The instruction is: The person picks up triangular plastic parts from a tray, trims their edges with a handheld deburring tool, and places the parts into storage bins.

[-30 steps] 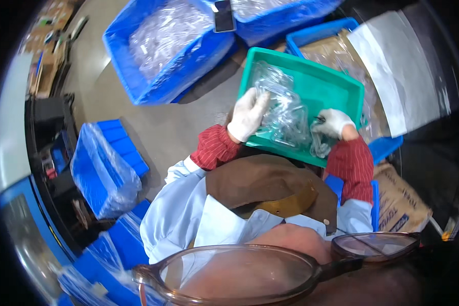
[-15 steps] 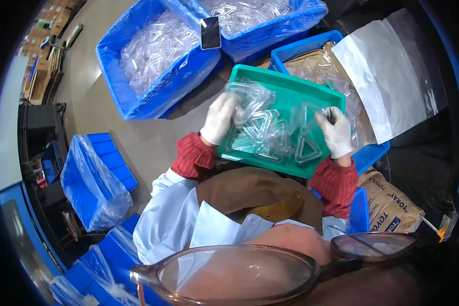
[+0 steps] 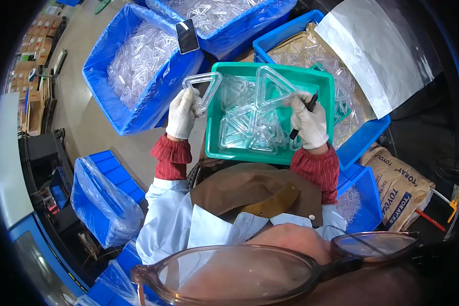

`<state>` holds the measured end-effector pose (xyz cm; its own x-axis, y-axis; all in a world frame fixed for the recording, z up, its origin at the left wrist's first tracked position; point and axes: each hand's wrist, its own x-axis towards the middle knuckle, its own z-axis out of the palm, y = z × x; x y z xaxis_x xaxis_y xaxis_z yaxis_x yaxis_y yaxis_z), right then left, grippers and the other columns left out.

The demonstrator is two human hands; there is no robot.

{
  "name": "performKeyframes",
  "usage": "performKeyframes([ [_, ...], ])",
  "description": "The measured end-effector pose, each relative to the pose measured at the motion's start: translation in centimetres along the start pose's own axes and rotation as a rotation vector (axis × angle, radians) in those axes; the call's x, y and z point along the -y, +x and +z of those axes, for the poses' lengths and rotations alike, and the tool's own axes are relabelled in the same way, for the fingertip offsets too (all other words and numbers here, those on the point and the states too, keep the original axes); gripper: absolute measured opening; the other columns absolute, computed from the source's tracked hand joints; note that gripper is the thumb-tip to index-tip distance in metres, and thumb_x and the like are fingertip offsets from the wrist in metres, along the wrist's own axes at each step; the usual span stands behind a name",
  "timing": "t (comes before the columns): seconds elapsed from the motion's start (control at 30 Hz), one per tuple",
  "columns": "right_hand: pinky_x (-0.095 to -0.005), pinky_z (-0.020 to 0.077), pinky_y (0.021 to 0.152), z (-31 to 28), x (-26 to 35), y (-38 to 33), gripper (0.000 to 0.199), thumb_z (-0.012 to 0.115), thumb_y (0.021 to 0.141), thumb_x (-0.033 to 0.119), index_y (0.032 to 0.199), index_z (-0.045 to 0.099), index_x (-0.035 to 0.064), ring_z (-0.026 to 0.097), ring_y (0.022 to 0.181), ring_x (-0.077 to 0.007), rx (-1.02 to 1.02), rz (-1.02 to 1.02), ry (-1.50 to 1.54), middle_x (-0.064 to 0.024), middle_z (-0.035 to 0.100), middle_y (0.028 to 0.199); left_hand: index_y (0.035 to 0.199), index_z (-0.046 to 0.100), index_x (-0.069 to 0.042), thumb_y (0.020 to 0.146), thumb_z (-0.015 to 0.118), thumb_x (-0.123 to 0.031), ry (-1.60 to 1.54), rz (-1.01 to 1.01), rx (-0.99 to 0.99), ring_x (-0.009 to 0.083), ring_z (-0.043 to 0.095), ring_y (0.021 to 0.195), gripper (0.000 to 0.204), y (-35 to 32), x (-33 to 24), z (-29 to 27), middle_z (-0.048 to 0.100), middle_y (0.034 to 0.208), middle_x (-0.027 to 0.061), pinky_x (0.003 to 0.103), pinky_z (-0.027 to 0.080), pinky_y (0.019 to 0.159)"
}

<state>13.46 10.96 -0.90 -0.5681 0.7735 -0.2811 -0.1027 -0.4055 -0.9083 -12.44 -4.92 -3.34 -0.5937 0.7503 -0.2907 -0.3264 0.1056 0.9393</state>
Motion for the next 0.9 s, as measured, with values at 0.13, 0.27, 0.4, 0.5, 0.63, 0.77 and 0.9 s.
performKeyframes([
  [0.13, -0.0188, 0.0223, 0.040, 0.5, -0.3, 0.0, 0.031, 0.064, 0.084, 0.033, 0.088, 0.060, 0.0021, 0.032, 0.043, -0.0010, 0.002, -0.027, -0.008, 0.0052, 0.048, 0.060, 0.094, 0.054, -0.002, 0.093, 0.047, -0.031, -0.130, -0.064, -0.043, 0.0094, 0.051, 0.050, 0.029, 0.0, 0.9, -1.1, 0.053, 0.068, 0.0024, 0.023, 0.045, 0.045],
  [0.27, -0.0187, 0.0227, 0.040, 0.6, -0.7, 0.2, 0.031, 0.064, 0.084, 0.033, 0.088, 0.060, 0.0026, 0.033, 0.044, -0.0009, -0.001, 0.002, -0.010, 0.0052, 0.048, 0.060, 0.094, 0.055, -0.002, 0.093, 0.047, -0.032, -0.173, -0.123, -0.093, 0.0102, 0.050, 0.049, 0.031, 0.0, 1.7, -2.4, 0.053, 0.068, 0.0021, 0.024, 0.045, 0.045],
  [0.4, -0.0190, 0.0222, 0.039, 0.7, -0.9, 0.6, 0.030, 0.065, 0.084, 0.033, 0.087, 0.060, 0.0032, 0.033, 0.042, -0.0010, 0.001, 0.083, -0.036, 0.0055, 0.047, 0.058, 0.093, 0.055, -0.004, 0.092, 0.048, -0.035, -0.202, -0.228, -0.184, 0.0100, 0.047, 0.050, 0.031, 1.8, 3.6, -5.1, 0.051, 0.065, 0.0002, 0.024, 0.042, 0.045],
  [0.5, -0.0194, 0.0216, 0.038, 0.4, -1.0, 0.6, 0.028, 0.065, 0.084, 0.031, 0.085, 0.060, 0.0037, 0.032, 0.040, -0.0013, 0.007, 0.145, -0.046, 0.0059, 0.045, 0.056, 0.091, 0.054, -0.007, 0.092, 0.050, -0.034, -0.293, -0.271, -0.253, 0.0125, 0.051, 0.063, 0.027, 4.2, 4.4, -8.3, 0.053, 0.072, 0.0012, 0.028, 0.042, 0.055],
  [0.63, -0.0197, 0.0217, 0.037, 0.3, -1.2, 0.6, 0.024, 0.064, 0.085, 0.028, 0.084, 0.059, 0.0043, 0.031, 0.039, -0.0015, 0.048, 0.173, -0.004, 0.0062, 0.043, 0.054, 0.110, 0.048, 0.003, 0.091, 0.051, -0.033, -0.543, -0.016, -0.583, 0.0248, 0.055, 0.086, 0.040, 7.7, -1.2, -9.0, 0.054, 0.098, 0.0150, 0.037, 0.045, 0.078],
  [0.77, -0.0197, 0.0286, 0.042, 1.0, -0.4, 0.2, 0.026, 0.064, 0.085, 0.029, 0.086, 0.060, 0.0034, 0.037, 0.045, -0.0021, 0.110, 0.095, -0.126, 0.0046, 0.048, 0.058, 0.119, 0.045, 0.006, 0.089, 0.056, -0.028, -0.350, 0.106, -0.082, 0.0308, 0.056, 0.100, 0.047, 6.3, -1.4, -2.6, 0.056, 0.107, 0.0191, 0.040, 0.047, 0.086],
  [0.9, -0.0210, 0.0343, 0.050, 1.3, -0.1, -0.2, 0.026, 0.064, 0.084, 0.028, 0.086, 0.060, 0.0024, 0.042, 0.055, -0.0033, 0.117, -0.043, -0.239, 0.0037, 0.052, 0.062, 0.118, 0.052, 0.004, 0.087, 0.059, -0.033, 0.064, -0.034, 0.267, 0.0141, 0.058, 0.086, 0.048, 1.3, -1.1, 6.7, 0.061, 0.100, 0.0090, 0.026, 0.047, 0.074],
])
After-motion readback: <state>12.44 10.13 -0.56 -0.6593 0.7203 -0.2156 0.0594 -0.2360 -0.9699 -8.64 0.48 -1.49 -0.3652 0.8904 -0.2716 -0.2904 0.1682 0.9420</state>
